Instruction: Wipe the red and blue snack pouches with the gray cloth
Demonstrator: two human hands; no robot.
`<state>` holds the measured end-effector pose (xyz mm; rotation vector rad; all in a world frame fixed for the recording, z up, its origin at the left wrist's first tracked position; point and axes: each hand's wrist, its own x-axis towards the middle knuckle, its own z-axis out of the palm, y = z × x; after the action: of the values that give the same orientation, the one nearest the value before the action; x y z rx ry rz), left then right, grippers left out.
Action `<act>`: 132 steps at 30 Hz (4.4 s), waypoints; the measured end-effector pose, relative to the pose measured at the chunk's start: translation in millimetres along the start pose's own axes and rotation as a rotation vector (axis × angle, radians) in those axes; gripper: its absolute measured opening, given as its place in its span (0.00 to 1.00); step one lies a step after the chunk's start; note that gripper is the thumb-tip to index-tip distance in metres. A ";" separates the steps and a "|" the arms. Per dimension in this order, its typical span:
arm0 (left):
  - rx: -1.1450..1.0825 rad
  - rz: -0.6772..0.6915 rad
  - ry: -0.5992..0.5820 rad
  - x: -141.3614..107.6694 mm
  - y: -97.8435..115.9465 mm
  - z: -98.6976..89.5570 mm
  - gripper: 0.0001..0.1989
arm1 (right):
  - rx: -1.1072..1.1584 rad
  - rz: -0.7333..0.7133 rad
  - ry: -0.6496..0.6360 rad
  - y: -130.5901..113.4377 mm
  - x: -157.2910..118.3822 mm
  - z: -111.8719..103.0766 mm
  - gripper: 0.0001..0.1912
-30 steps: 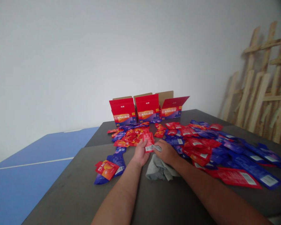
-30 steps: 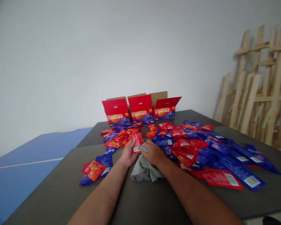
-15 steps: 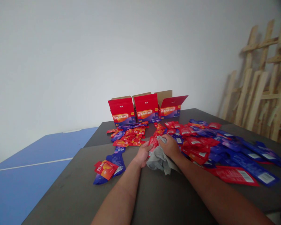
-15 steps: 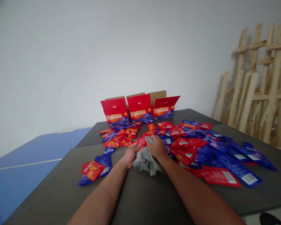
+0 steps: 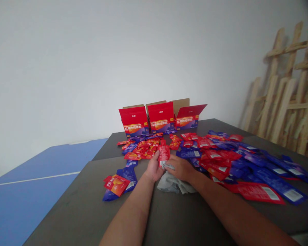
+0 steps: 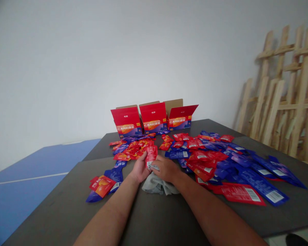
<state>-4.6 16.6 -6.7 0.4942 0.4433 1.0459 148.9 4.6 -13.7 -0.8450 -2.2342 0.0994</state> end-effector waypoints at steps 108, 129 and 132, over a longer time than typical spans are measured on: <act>-0.013 -0.044 -0.015 -7.9 -0.7 2.5 0.19 | 0.086 0.616 0.460 30.8 9.7 -4.5 0.12; 0.138 0.124 0.059 6.7 -17.2 1.0 0.23 | -0.244 0.051 0.066 -1.6 2.2 9.7 0.28; 0.167 0.085 -0.040 8.0 -15.4 -1.5 0.31 | -0.209 0.112 0.084 6.0 4.4 1.4 0.29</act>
<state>8.8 17.7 -17.7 0.6865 0.4798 1.0833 149.0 12.2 -13.9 -1.0673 -2.1429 -0.1174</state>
